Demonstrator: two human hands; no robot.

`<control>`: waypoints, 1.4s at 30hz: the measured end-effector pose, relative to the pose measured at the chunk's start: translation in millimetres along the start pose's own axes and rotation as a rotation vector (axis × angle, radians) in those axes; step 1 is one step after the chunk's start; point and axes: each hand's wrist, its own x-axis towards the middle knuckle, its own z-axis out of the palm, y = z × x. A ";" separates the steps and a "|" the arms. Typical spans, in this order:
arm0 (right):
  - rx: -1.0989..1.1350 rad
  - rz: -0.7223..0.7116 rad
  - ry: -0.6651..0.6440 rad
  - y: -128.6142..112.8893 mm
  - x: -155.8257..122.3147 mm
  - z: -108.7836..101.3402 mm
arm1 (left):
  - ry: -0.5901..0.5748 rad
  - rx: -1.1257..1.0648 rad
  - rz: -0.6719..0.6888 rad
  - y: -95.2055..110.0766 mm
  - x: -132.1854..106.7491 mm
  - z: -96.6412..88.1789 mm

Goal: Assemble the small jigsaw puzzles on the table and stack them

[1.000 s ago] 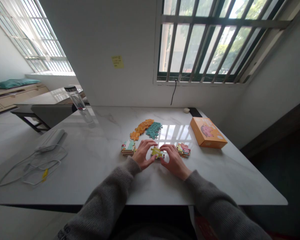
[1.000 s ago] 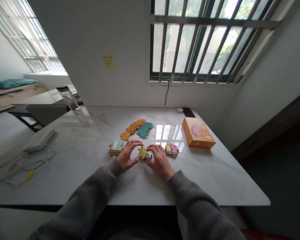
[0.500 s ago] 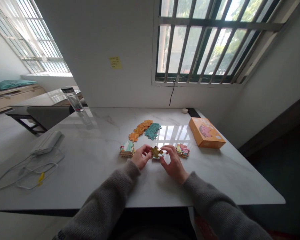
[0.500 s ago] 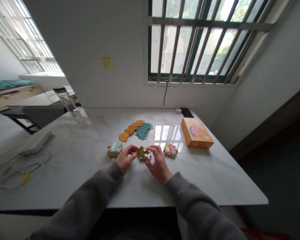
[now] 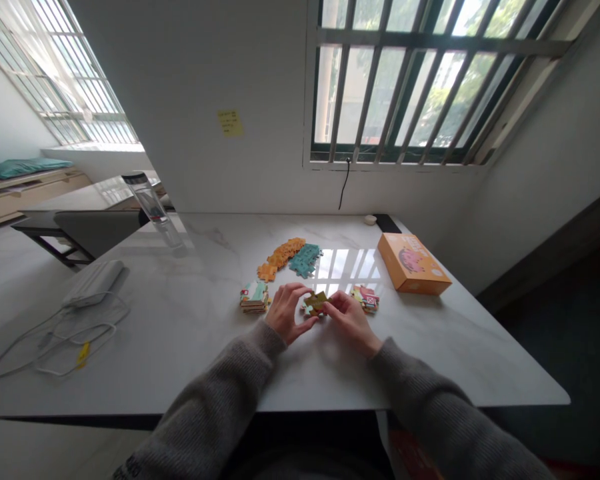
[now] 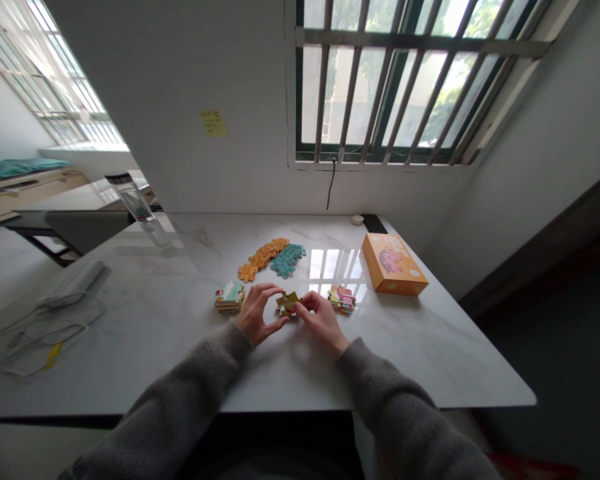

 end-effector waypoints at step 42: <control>-0.886 -0.366 -0.087 16.1 5.8 -140.4 | -0.294 0.018 -0.101 -29.8 -17.9 17.9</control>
